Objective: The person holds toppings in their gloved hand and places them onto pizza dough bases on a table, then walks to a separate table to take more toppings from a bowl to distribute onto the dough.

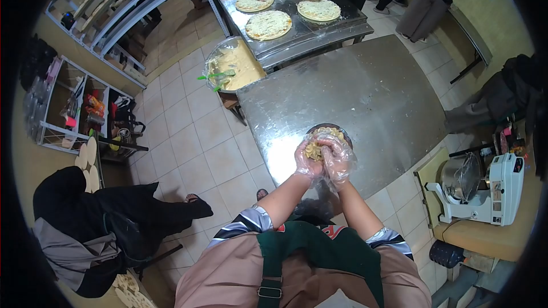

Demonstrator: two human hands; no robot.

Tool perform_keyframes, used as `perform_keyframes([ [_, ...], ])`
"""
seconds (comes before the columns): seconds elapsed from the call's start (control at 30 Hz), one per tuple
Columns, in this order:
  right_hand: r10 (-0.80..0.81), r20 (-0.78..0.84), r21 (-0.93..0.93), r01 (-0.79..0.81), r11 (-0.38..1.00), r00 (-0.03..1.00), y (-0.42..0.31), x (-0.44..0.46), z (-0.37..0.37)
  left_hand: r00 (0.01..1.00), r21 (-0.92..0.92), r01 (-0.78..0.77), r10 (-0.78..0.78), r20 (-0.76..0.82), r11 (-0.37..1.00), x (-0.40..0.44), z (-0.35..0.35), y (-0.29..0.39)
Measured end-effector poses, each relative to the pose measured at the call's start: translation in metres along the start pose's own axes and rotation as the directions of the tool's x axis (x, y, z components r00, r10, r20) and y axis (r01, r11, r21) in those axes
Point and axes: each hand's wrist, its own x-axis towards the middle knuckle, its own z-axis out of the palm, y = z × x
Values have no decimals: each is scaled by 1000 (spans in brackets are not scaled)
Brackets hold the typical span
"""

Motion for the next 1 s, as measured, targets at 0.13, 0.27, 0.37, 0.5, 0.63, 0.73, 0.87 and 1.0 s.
perform_keyframes([
  [0.13, 63, -18, 174, -59, 983, 998, 9, -1, -6, 1000, -74, 21, -20, 19, 997, -1, -5, 1],
  [0.27, 369, 35, 625, -308, 718, 929, -7, -3, -15, 998, -97, 46, -42, 40, 994, -5, -14, 6],
  [0.37, 489, 48, 684, -386, 619, 871, -7, -1, -22, 1000, -118, 23, -24, -6, 993, -14, -7, 11],
  [0.5, 619, 148, 475, -604, 639, 771, 15, -5, -31, 999, -133, -41, 41, -5, 990, -35, -7, 27],
  [0.63, 626, 319, 277, -702, 656, 711, 23, -6, -28, 988, -115, -119, 107, -110, 986, -63, -14, 49],
  [0.73, 531, 368, 270, -634, 725, 764, 36, -3, -32, 986, -128, -149, 137, -97, 981, -79, -30, 62],
  [0.87, 586, 304, -47, -603, 796, 751, 26, 3, -43, 982, -164, -173, 158, -100, 971, -94, -41, 69],
  [1.0, 687, 220, -170, -667, 726, 692, 41, 4, -44, 979, -180, -188, 170, -112, 966, -103, -46, 68],
])
